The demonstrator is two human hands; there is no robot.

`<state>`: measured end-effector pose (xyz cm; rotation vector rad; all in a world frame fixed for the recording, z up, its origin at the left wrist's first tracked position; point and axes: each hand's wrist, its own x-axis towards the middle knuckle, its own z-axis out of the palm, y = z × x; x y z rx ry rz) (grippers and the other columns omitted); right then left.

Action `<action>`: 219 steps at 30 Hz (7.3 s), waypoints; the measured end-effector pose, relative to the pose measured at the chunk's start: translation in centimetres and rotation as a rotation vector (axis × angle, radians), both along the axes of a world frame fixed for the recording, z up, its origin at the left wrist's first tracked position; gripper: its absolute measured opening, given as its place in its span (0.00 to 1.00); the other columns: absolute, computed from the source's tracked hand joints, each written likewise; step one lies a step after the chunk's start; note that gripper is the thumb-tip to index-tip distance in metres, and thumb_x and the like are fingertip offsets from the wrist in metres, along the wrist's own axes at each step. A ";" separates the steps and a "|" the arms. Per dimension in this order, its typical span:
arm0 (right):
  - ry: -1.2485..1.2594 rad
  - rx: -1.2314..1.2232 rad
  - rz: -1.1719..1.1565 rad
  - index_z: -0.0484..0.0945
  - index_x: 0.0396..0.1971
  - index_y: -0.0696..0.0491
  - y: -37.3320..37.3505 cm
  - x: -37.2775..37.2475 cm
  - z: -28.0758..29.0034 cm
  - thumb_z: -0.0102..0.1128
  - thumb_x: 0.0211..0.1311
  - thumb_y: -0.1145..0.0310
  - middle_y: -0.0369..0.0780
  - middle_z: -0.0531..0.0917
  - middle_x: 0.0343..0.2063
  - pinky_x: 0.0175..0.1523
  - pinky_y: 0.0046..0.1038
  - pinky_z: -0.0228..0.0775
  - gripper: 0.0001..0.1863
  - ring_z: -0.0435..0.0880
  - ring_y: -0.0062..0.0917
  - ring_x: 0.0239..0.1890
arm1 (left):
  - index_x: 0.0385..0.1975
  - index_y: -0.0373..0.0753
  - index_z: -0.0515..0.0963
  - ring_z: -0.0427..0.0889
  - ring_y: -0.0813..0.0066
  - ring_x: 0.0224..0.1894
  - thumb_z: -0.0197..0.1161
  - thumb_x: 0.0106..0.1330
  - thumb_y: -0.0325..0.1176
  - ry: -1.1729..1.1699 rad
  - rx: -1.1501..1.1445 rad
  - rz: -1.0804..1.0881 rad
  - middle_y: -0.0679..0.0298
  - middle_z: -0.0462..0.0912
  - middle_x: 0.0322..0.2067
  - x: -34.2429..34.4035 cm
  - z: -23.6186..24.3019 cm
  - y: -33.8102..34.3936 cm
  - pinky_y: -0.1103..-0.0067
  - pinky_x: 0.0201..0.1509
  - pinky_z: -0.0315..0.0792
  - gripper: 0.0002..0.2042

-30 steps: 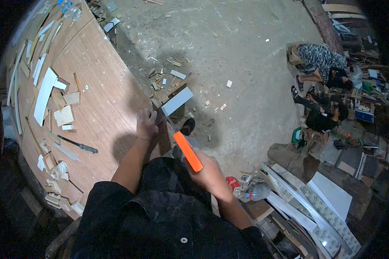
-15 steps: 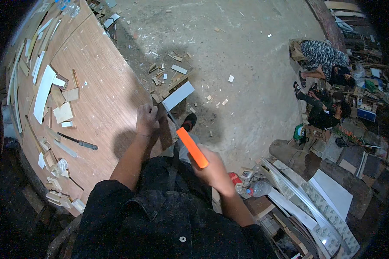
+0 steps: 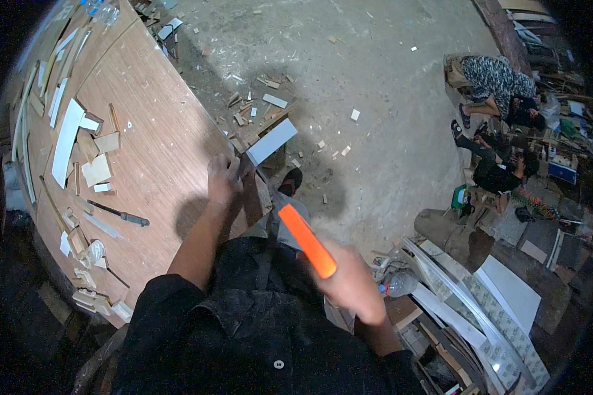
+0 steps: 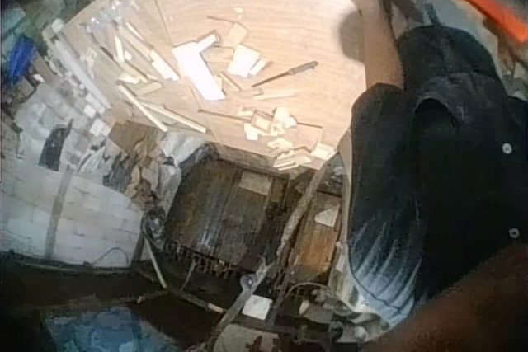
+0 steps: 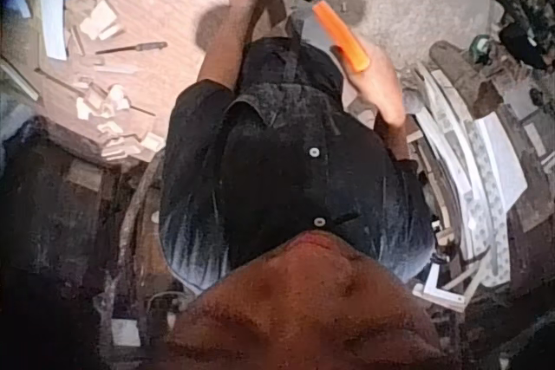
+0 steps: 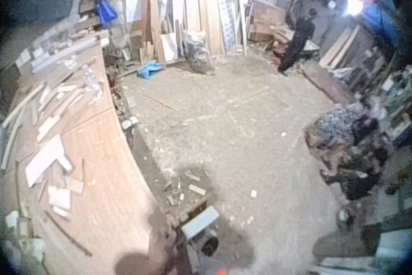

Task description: The person turns and holds a plastic profile piece by hand, then cuts it using a hand saw while holding it against the edge of the workbench.

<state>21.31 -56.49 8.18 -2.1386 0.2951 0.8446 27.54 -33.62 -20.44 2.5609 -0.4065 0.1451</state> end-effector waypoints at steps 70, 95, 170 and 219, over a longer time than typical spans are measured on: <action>0.096 -0.048 0.192 0.75 0.46 0.55 0.8 3.2 1.9 0.61 0.65 0.66 0.51 0.80 0.29 0.39 0.45 0.73 0.13 0.80 0.53 0.37 | 0.41 0.48 0.77 0.67 0.54 0.67 0.56 0.69 0.39 -0.089 0.309 0.819 0.63 0.72 0.57 4.5 -1.7 -3.7 0.52 0.69 0.58 0.07; -0.067 -0.025 0.070 0.75 0.43 0.55 1.1 1.2 -4.4 0.65 0.61 0.66 0.50 0.81 0.30 0.38 0.44 0.73 0.14 0.81 0.52 0.36 | 0.36 0.45 0.78 0.73 0.52 0.59 0.55 0.68 0.36 -0.149 0.290 0.779 0.58 0.75 0.53 5.4 -1.1 -5.0 0.55 0.63 0.65 0.06; 0.054 -0.112 0.135 0.78 0.38 0.56 -0.1 1.6 2.6 0.63 0.62 0.71 0.50 0.81 0.31 0.40 0.35 0.75 0.08 0.83 0.49 0.38 | 0.31 0.49 0.76 0.68 0.56 0.68 0.58 0.67 0.36 -0.053 0.327 0.841 0.65 0.73 0.58 4.3 -1.8 -3.7 0.50 0.68 0.61 0.03; -0.127 0.035 0.054 0.76 0.35 0.58 0.9 3.2 1.1 0.64 0.63 0.69 0.47 0.79 0.26 0.34 0.36 0.70 0.09 0.80 0.44 0.27 | 0.24 0.47 0.74 0.75 0.53 0.60 0.59 0.61 0.27 -0.200 0.297 0.833 0.62 0.79 0.50 4.5 -1.7 -3.4 0.55 0.60 0.67 0.06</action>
